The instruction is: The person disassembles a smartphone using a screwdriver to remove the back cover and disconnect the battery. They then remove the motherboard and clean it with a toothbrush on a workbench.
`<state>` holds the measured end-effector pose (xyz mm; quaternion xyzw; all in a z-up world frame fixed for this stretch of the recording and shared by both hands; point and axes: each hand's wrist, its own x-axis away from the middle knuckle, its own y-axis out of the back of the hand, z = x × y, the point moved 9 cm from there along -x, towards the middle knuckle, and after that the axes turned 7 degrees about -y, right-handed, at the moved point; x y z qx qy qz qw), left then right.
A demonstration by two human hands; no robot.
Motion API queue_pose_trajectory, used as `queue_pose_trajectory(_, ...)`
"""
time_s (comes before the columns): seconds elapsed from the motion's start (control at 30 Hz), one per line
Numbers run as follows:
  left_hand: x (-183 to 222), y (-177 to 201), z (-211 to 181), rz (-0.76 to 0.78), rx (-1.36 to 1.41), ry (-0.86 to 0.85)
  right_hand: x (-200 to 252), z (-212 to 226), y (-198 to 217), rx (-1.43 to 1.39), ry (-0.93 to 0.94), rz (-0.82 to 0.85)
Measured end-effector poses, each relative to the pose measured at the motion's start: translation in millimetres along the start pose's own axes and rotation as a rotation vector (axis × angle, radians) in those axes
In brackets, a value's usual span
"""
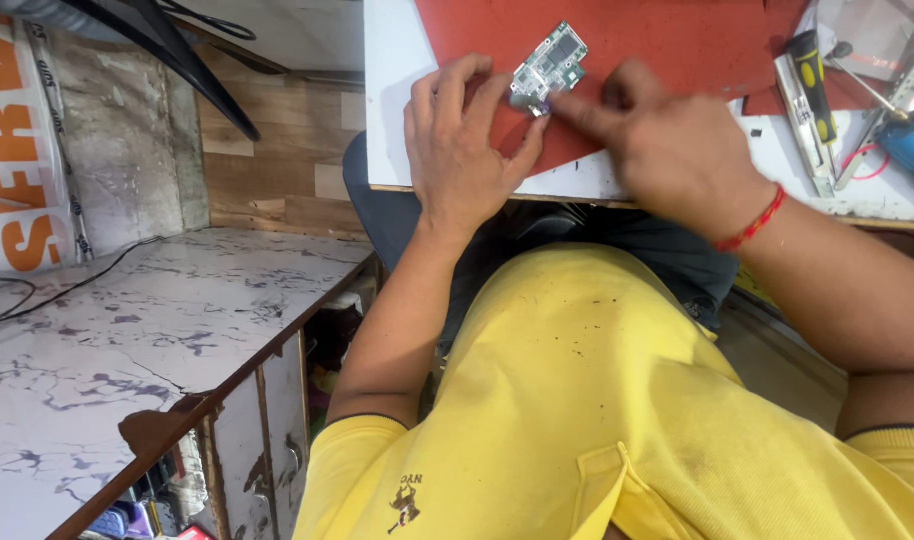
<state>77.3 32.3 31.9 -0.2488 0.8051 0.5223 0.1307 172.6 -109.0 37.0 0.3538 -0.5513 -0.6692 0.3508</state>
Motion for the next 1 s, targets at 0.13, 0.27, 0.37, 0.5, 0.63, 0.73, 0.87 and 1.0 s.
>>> queue_pose_trajectory(0.13,5,-3,-1,0.011,0.012,0.006,4,-10,-1,0.022,-0.063,-0.047)
queue_pose_trajectory(0.27,2,-2,-1,0.009,0.008,0.001,7,1,-4,-0.064,-0.008,0.004)
queue_pose_trajectory(0.37,7,-4,0,0.017,0.017,0.013,3,-10,-2,-0.007,-0.065,-0.015)
queue_pose_trajectory(0.5,3,-2,1,0.008,0.0,0.002,-2,-6,1,0.004,-0.055,0.012)
queue_pose_trajectory(0.63,5,-3,1,0.011,0.028,0.007,5,8,1,-0.04,0.057,0.046)
queue_pose_trajectory(0.73,2,0,-2,-0.014,0.004,-0.013,0,-1,3,-0.011,-0.015,0.023)
queue_pose_trajectory(0.87,4,-1,0,0.004,0.02,0.0,-1,-7,2,-0.068,-0.064,-0.003)
queue_pose_trajectory(1.0,0,1,-1,-0.007,0.019,-0.012,-1,-1,3,-0.101,-0.064,0.005)
